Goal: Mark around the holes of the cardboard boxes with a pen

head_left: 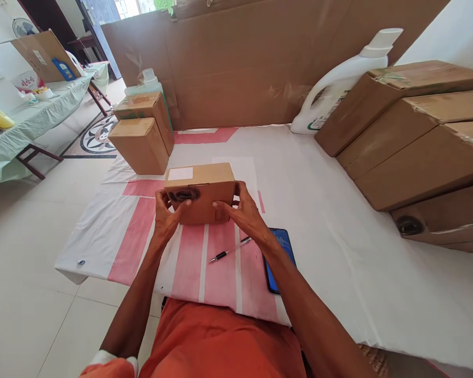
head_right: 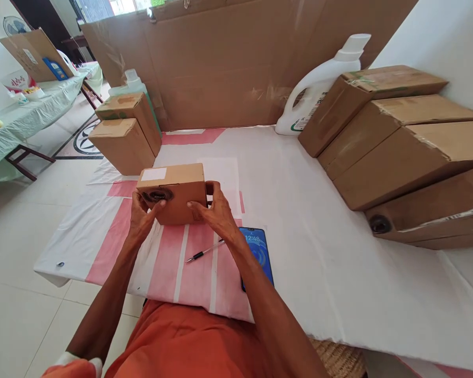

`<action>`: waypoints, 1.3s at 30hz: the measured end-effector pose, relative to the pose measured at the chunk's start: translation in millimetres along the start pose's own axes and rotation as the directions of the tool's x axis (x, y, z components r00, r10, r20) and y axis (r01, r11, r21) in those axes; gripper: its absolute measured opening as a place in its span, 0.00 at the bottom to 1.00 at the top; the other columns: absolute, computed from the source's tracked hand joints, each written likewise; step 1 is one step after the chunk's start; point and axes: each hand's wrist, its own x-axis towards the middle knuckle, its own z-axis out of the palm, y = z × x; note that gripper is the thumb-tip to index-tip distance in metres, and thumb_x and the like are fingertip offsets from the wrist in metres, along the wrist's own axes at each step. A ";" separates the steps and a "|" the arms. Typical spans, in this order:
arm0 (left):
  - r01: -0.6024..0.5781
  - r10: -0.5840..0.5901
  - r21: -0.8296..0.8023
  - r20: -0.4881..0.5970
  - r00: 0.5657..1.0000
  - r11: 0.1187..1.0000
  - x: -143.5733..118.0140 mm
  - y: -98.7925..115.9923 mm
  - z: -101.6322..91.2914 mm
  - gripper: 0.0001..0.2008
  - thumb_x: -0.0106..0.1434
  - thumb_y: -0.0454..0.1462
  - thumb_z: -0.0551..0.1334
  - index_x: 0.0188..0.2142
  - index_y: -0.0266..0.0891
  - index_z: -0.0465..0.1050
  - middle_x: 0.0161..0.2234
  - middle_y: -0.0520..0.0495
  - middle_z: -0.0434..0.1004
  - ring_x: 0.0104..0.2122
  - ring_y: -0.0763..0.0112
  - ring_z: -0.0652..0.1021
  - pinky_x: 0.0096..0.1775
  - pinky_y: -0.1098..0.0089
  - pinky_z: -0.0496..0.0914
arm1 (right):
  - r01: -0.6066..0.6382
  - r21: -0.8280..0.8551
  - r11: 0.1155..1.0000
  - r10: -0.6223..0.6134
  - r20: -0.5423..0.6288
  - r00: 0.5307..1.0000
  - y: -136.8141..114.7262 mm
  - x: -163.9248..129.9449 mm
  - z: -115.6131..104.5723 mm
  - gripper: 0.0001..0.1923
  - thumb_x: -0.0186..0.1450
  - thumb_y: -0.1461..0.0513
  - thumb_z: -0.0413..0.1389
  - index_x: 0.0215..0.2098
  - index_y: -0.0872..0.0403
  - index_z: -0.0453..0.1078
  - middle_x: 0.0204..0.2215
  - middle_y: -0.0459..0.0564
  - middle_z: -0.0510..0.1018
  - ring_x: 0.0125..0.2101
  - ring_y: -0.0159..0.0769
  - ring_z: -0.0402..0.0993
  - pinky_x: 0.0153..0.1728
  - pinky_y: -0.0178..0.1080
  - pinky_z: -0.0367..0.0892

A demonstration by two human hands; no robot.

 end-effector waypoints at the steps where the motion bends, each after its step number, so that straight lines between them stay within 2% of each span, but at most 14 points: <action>1: 0.003 -0.003 0.004 -0.007 1.000 1.000 -2.3 0.3 -0.7 0.36 0.52 0.54 0.79 0.51 0.44 0.64 0.53 0.41 0.77 0.53 0.56 0.80 0.54 0.58 0.74 | -0.009 -0.006 1.000 0.009 -0.002 1.000 -1.0 -2.8 -0.4 0.36 0.58 0.44 0.70 0.56 0.47 0.64 0.59 0.59 0.77 0.55 0.53 0.77 0.50 0.54 0.79; 4: 0.013 -0.013 0.019 0.002 1.000 1.000 -10.9 1.8 -5.1 0.35 0.55 0.54 0.77 0.54 0.43 0.66 0.55 0.40 0.77 0.54 0.55 0.80 0.54 0.57 0.74 | -0.028 -0.003 1.000 0.028 -0.006 1.000 -2.7 -10.0 0.8 0.35 0.59 0.43 0.70 0.57 0.49 0.66 0.58 0.58 0.79 0.52 0.51 0.79 0.46 0.50 0.79; 10: 0.034 -0.037 0.044 0.073 0.997 0.998 -19.4 0.6 -12.7 0.37 0.55 0.53 0.77 0.57 0.42 0.70 0.59 0.37 0.77 0.56 0.52 0.79 0.52 0.58 0.76 | -0.032 -0.042 0.999 0.031 -0.020 0.999 -0.2 -10.2 6.2 0.36 0.60 0.41 0.68 0.58 0.50 0.70 0.58 0.59 0.80 0.53 0.51 0.78 0.44 0.49 0.77; 16: 0.084 -0.088 0.036 0.115 0.990 0.996 -26.7 -5.3 -14.3 0.35 0.59 0.55 0.74 0.58 0.40 0.71 0.58 0.35 0.79 0.56 0.51 0.80 0.51 0.56 0.76 | -0.072 -0.135 0.988 0.079 0.046 0.996 3.4 -14.5 6.3 0.40 0.60 0.43 0.67 0.64 0.52 0.67 0.61 0.61 0.78 0.55 0.52 0.76 0.47 0.50 0.77; 19: 0.122 -0.124 0.029 0.101 0.987 0.992 -28.7 -4.2 -17.7 0.35 0.60 0.58 0.72 0.58 0.39 0.72 0.56 0.34 0.81 0.54 0.50 0.81 0.50 0.56 0.77 | -0.080 -0.150 0.985 0.090 0.058 0.994 1.6 -17.0 6.7 0.39 0.61 0.42 0.66 0.63 0.52 0.69 0.59 0.60 0.80 0.52 0.51 0.77 0.44 0.49 0.76; 23: 0.159 -0.160 0.019 0.055 0.986 0.987 -26.2 2.8 -24.9 0.34 0.64 0.60 0.68 0.57 0.38 0.72 0.55 0.35 0.81 0.52 0.53 0.82 0.50 0.57 0.77 | -0.045 -0.148 0.988 0.053 0.053 0.997 -5.9 -15.2 9.0 0.34 0.66 0.37 0.61 0.57 0.52 0.73 0.52 0.58 0.83 0.46 0.48 0.79 0.40 0.46 0.74; 26: 0.186 -0.186 0.009 0.034 0.982 0.982 -25.2 7.5 -29.3 0.34 0.62 0.61 0.69 0.54 0.38 0.71 0.54 0.36 0.81 0.51 0.54 0.82 0.49 0.58 0.77 | -0.042 -0.132 0.990 0.049 0.051 0.997 -10.2 -15.0 11.5 0.34 0.66 0.36 0.60 0.55 0.52 0.74 0.51 0.58 0.83 0.45 0.48 0.78 0.39 0.46 0.73; 35: 0.267 -0.266 0.041 -0.019 0.964 0.963 -35.7 9.1 -36.3 0.32 0.61 0.62 0.69 0.48 0.40 0.71 0.50 0.37 0.81 0.49 0.51 0.82 0.47 0.57 0.76 | -0.056 -0.132 0.990 0.071 0.110 0.991 -14.1 -30.8 19.0 0.31 0.64 0.39 0.64 0.54 0.50 0.72 0.54 0.57 0.82 0.49 0.49 0.78 0.44 0.48 0.74; 39: 0.253 -0.254 0.040 0.008 0.967 0.967 -43.7 12.8 -32.5 0.35 0.58 0.62 0.72 0.52 0.39 0.70 0.51 0.36 0.81 0.50 0.51 0.82 0.47 0.57 0.77 | -0.129 -0.170 0.977 0.138 0.046 0.989 -12.7 -32.0 24.7 0.34 0.62 0.38 0.65 0.55 0.51 0.69 0.55 0.59 0.81 0.51 0.52 0.79 0.46 0.50 0.75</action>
